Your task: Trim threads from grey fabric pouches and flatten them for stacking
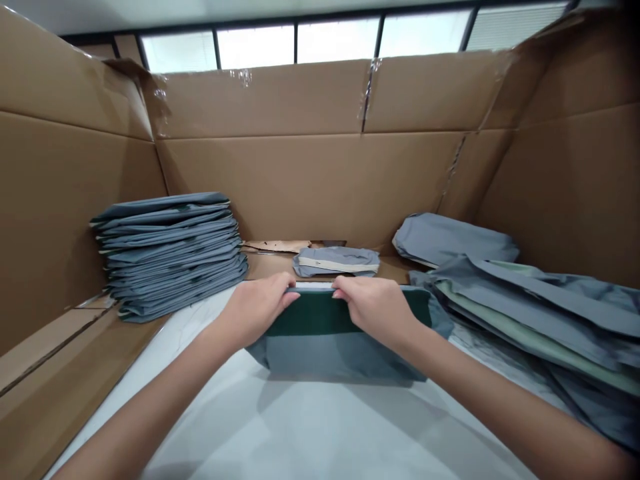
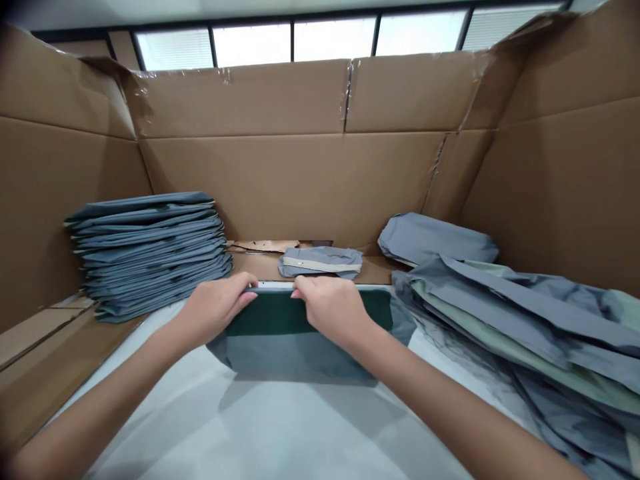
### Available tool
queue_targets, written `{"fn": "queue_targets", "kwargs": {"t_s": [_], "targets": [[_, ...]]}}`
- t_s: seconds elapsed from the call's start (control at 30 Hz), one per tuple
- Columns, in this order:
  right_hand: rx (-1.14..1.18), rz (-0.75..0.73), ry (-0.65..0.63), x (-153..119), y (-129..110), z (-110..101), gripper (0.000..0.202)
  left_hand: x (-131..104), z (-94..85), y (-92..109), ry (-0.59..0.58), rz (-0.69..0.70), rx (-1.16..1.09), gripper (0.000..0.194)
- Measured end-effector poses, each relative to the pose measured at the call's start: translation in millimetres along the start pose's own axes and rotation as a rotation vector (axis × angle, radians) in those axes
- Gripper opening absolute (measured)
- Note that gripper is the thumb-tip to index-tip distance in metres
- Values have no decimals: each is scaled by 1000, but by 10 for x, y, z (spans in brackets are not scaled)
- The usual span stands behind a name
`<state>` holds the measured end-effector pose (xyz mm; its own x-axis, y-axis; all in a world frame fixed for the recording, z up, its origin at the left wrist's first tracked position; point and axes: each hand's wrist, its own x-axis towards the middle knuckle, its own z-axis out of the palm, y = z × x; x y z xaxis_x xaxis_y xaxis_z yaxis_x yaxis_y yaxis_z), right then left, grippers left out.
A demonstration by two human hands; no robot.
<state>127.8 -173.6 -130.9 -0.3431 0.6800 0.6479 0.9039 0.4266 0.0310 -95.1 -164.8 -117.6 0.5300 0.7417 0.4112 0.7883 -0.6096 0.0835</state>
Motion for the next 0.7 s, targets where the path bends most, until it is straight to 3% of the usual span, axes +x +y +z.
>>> {"fn": "queue_targets", "kwargs": {"t_s": [0.1, 0.23, 0.33, 0.43, 0.57, 0.7], "targets": [[-25, 25, 56, 49, 181, -10, 27, 31, -33, -164, -5, -4, -476, 30], [-13, 114, 75, 96, 423, 1, 31, 88, 107, -257, 78, -53, -949, 39], [18, 157, 57, 96, 526, 9, 32, 105, 224, -201, 146, -119, -999, 35], [31, 154, -15, 93, 510, -25, 34, 95, 309, -114, 269, -273, -966, 31], [202, 88, -179, 133, 279, -95, 32, 73, 389, -27, 397, -386, -990, 29], [321, 76, -153, 234, -12, -100, 27, 34, 404, 45, 439, -312, -1034, 24]]}}
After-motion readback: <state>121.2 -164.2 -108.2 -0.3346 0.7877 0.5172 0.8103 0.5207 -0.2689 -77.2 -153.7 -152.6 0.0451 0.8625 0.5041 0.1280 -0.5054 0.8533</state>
